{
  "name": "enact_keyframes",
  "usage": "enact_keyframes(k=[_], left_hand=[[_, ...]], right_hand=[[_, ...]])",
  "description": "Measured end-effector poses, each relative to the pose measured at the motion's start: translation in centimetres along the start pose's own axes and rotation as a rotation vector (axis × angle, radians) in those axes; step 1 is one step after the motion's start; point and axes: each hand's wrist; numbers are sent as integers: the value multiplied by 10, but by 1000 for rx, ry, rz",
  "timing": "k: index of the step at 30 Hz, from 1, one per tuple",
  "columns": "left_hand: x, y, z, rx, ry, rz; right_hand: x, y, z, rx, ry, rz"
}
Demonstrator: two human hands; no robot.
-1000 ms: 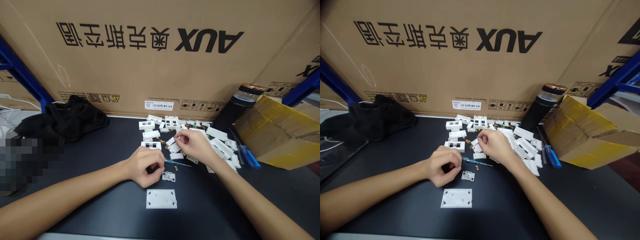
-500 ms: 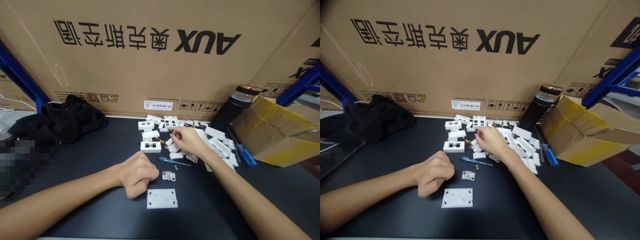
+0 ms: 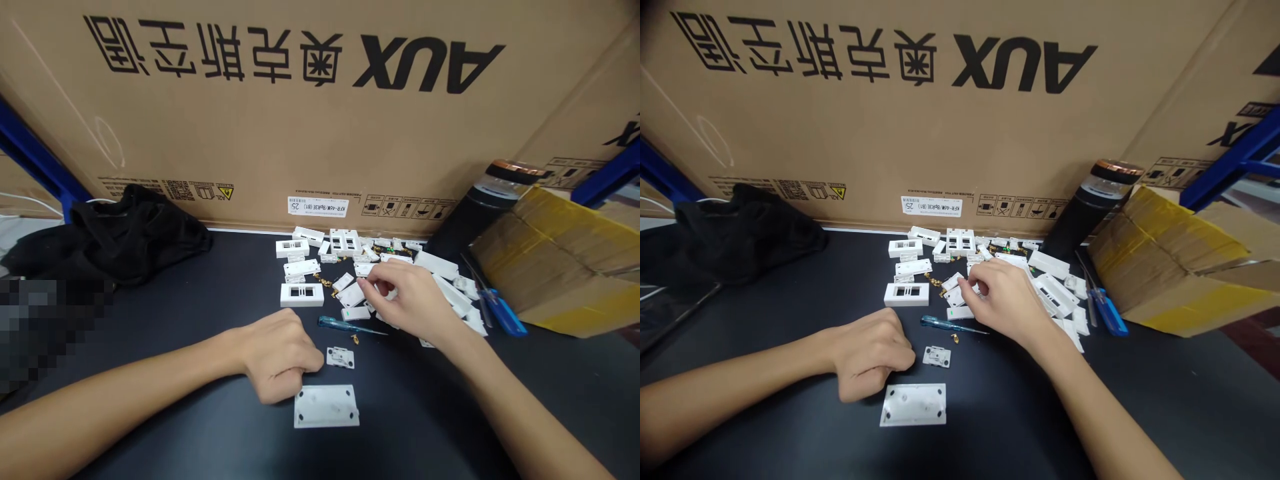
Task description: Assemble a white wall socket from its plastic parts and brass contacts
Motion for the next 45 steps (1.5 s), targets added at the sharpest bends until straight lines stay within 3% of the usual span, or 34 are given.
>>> enact_keyframes(k=[6, 13, 16, 21, 26, 32, 38, 45], left_hand=[[-1, -1, -1, -9, 32, 2], [-1, -2, 1, -1, 56, -5], [0, -2, 0, -20, 52, -16], [-3, 1, -4, -100, 58, -9], [-6, 2, -4, -110, 53, -1], [-5, 1, -5, -105, 43, -18], [0, -1, -4, -177, -131, -126], [2, -2, -3, -184, -292, -115]], right_hand=[[-5, 1, 2, -21, 63, -44], [-5, 4, -1, -32, -40, -7], [-8, 7, 3, -74, -40, 100], [-13, 14, 19, -202, -155, 403], [-10, 16, 30, -259, -206, 508], [-6, 16, 31, -289, -154, 543], [-8, 16, 32, -294, -175, 571], [-15, 14, 9, -210, -78, 386]])
Point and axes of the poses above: each hand's wrist, its own y-axis away from the middle knuckle, its own x-axis out of the palm, z = x × y
